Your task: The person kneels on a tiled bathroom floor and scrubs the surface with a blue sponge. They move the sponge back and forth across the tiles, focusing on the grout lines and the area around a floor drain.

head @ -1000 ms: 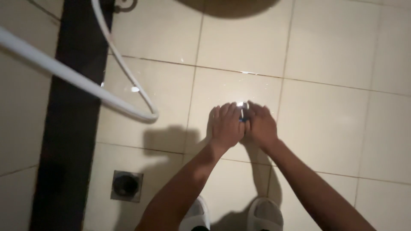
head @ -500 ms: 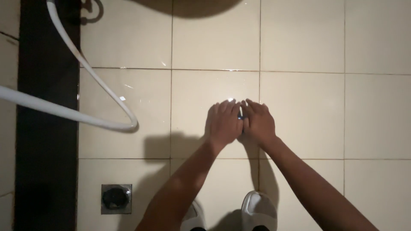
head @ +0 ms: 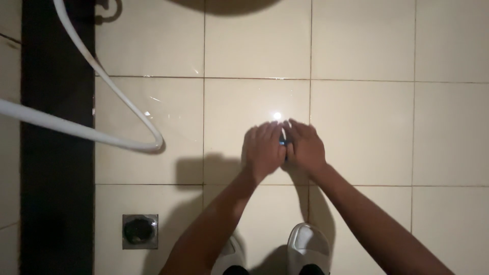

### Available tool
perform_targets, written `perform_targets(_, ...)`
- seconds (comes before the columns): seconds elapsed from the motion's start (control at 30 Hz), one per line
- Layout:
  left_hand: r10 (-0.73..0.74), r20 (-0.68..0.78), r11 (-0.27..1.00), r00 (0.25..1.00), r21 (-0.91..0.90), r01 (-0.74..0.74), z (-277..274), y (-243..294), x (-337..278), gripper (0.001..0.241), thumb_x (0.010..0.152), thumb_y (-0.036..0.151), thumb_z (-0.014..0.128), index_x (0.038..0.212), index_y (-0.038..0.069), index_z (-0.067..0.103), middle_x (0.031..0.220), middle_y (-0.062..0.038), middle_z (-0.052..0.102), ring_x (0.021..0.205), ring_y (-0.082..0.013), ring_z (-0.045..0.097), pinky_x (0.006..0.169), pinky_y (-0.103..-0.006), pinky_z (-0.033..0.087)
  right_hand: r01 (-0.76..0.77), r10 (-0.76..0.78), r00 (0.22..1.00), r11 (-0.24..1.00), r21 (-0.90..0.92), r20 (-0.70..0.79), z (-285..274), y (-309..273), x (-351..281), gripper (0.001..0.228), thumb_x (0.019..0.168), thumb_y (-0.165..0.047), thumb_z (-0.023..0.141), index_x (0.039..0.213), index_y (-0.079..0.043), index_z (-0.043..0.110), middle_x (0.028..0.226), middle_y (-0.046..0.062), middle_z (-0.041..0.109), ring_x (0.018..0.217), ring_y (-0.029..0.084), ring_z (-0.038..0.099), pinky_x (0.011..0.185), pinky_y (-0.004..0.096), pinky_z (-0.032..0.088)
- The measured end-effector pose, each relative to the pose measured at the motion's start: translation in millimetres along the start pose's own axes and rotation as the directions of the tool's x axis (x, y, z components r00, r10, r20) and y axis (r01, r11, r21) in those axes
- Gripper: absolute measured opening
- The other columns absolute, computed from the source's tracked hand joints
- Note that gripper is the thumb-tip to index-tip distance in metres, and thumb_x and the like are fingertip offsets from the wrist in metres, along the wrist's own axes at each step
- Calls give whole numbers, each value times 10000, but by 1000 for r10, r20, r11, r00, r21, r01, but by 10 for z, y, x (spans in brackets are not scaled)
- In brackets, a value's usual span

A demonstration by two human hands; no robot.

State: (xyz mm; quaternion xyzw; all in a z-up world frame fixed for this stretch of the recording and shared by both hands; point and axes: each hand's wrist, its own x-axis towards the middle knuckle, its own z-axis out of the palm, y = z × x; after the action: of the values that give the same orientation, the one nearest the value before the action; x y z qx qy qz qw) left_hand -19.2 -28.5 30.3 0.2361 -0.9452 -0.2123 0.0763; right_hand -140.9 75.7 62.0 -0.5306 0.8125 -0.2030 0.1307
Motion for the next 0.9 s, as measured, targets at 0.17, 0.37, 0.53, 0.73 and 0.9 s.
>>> perform_targets(0.17,-8,118,999,993,33,4,-223,52,-17,590,858,311,591,1372,29,528,1420,-183,561,1336,-328,488,1112,-546,316,-34,33,999,999,21,39,-14,-107,-88,599,782,-143,591,1372,-38,595,1420,199,597,1292,401,562,1112,501,435)
perform_targets(0.37,59,40,992,997,-114,-54,-75,28,-465,558,894,282,581,1389,32,531,1447,-161,601,1383,-305,538,1168,-487,347,-52,42,992,996,77,120,21,-219,-383,676,714,-150,605,1383,-56,603,1390,192,609,1275,387,560,1135,559,382)
perform_targets(0.53,-18,66,1000,998,20,16,-53,-22,-147,576,901,305,562,1409,38,519,1443,-177,570,1345,-333,504,1130,-547,299,23,-25,998,999,22,61,146,23,-38,598,788,-155,586,1377,-54,599,1430,194,599,1284,385,558,1125,532,404)
perform_targets(0.73,-48,-5,996,999,69,48,-92,-65,-359,627,840,342,581,1350,-18,524,1422,-213,587,1329,-379,516,1107,-608,331,38,-40,995,999,20,93,65,-266,-133,541,836,-158,599,1368,-60,611,1402,180,620,1319,358,560,1146,555,372)
perform_targets(0.9,-20,-74,969,997,-245,1,-218,-34,-693,513,853,217,565,1313,-7,604,1330,-184,681,1293,-346,609,1088,-507,408,44,-57,991,994,103,125,285,-277,-454,599,771,-112,606,1364,-24,606,1380,206,625,1270,377,553,1118,556,372)
